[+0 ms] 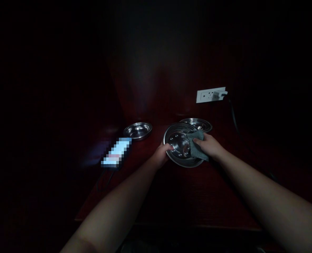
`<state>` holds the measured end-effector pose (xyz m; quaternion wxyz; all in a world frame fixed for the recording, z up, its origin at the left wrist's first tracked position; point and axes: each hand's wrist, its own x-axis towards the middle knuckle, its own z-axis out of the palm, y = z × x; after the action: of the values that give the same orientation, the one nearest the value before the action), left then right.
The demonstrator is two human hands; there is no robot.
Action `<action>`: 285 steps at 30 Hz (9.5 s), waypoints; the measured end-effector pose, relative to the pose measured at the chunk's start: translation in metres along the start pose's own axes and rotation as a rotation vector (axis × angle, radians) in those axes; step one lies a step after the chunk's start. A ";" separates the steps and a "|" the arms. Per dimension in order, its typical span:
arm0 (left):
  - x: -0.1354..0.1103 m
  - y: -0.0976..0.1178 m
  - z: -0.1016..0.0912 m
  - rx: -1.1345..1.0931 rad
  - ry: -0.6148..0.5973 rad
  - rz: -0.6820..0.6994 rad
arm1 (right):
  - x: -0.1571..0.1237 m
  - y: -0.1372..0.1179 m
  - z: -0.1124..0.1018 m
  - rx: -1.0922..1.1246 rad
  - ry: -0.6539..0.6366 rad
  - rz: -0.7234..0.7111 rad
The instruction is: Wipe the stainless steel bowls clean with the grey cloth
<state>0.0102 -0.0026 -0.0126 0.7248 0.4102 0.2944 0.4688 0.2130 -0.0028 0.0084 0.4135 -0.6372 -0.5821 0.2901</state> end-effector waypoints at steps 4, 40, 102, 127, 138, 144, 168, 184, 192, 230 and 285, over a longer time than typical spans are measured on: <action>0.000 0.001 0.001 -0.006 0.029 -0.017 | -0.001 -0.001 0.000 0.005 -0.010 -0.006; 0.000 0.005 0.009 -0.007 0.075 -0.034 | -0.001 0.001 0.000 0.048 -0.049 -0.003; -0.002 0.007 0.011 -0.023 0.120 -0.068 | 0.000 0.000 -0.001 -0.005 -0.054 -0.038; -0.004 0.008 0.013 -0.010 0.138 -0.067 | 0.000 0.000 -0.001 0.002 -0.054 -0.030; -0.004 0.009 0.013 -0.032 0.133 -0.072 | -0.003 -0.004 -0.002 -0.020 -0.054 -0.019; -0.004 0.010 0.014 -0.027 0.135 -0.073 | 0.001 0.002 -0.001 -0.017 -0.056 -0.034; -0.002 0.007 0.011 -0.037 0.114 -0.058 | -0.001 -0.002 -0.001 -0.054 -0.045 -0.015; -0.004 0.008 0.013 -0.037 0.120 -0.058 | 0.000 0.003 -0.001 -0.035 -0.045 -0.033; -0.003 0.008 0.014 -0.057 0.109 -0.041 | 0.000 0.001 -0.001 -0.030 -0.055 -0.037; -0.003 0.008 0.013 -0.032 0.103 -0.060 | 0.003 0.005 0.001 0.019 -0.053 -0.049; -0.002 0.007 0.011 -0.052 0.122 -0.070 | 0.003 0.004 0.001 -0.060 -0.053 0.009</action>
<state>0.0155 -0.0062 -0.0011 0.7319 0.3515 0.3397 0.4748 0.2148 0.0006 0.0051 0.3772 -0.6441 -0.5984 0.2912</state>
